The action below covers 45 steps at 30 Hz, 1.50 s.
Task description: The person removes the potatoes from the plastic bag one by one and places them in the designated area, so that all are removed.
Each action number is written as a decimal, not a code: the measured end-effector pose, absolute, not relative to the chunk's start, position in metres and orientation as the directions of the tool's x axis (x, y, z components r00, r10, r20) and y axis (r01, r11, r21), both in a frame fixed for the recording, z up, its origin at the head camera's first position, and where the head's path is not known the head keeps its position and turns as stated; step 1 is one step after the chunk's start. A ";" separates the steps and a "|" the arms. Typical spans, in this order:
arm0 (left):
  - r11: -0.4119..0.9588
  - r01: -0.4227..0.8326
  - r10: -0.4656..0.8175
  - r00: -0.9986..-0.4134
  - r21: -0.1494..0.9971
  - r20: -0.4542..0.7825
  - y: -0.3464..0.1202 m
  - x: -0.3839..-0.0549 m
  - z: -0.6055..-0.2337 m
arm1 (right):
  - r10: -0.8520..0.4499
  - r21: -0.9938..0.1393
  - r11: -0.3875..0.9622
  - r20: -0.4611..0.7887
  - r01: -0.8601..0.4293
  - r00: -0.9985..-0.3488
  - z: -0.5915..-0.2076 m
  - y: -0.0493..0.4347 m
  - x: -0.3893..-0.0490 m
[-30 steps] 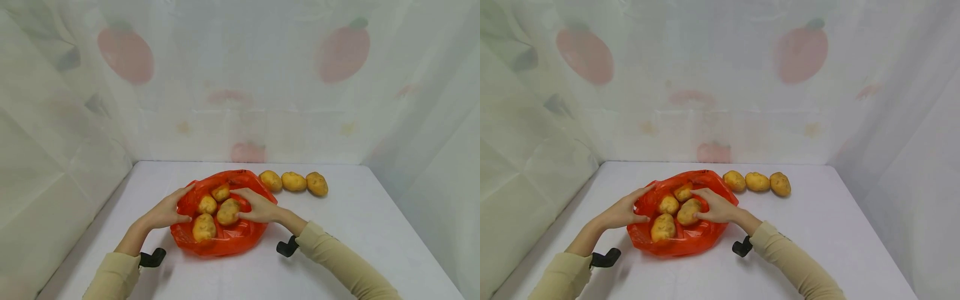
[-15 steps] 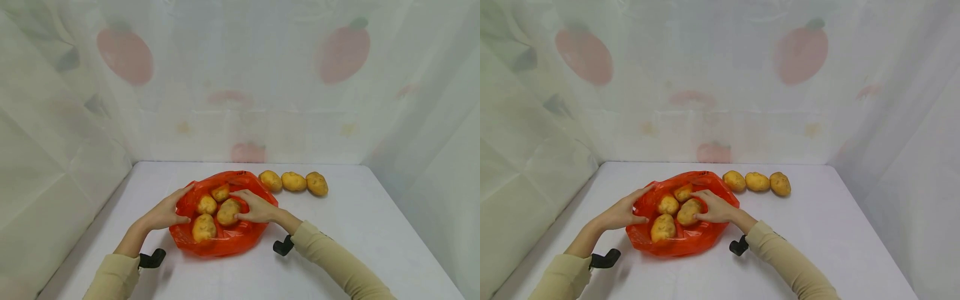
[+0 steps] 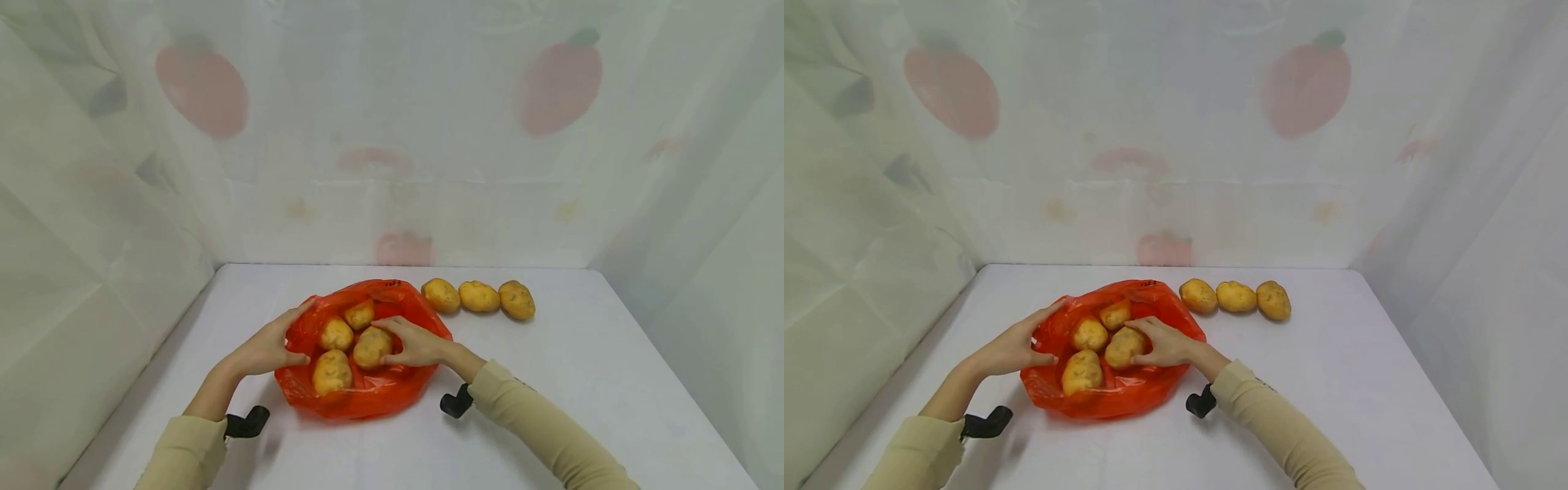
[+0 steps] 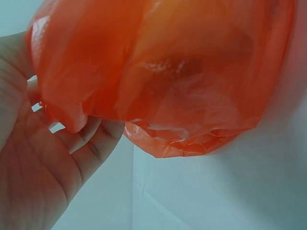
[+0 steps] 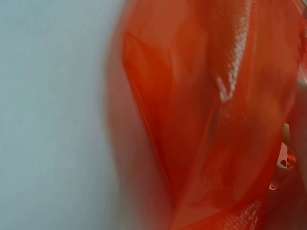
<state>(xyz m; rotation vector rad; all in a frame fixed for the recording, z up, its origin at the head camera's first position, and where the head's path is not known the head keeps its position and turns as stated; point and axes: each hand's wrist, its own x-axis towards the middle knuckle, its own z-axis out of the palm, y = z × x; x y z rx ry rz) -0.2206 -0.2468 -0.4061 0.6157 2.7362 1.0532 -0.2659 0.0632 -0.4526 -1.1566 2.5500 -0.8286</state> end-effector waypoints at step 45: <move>0.642 0.286 0.427 -0.904 0.711 -0.022 -0.249 -0.222 -0.405 | -0.715 -0.574 0.523 0.108 -0.630 -0.691 -0.439 0.071 -0.264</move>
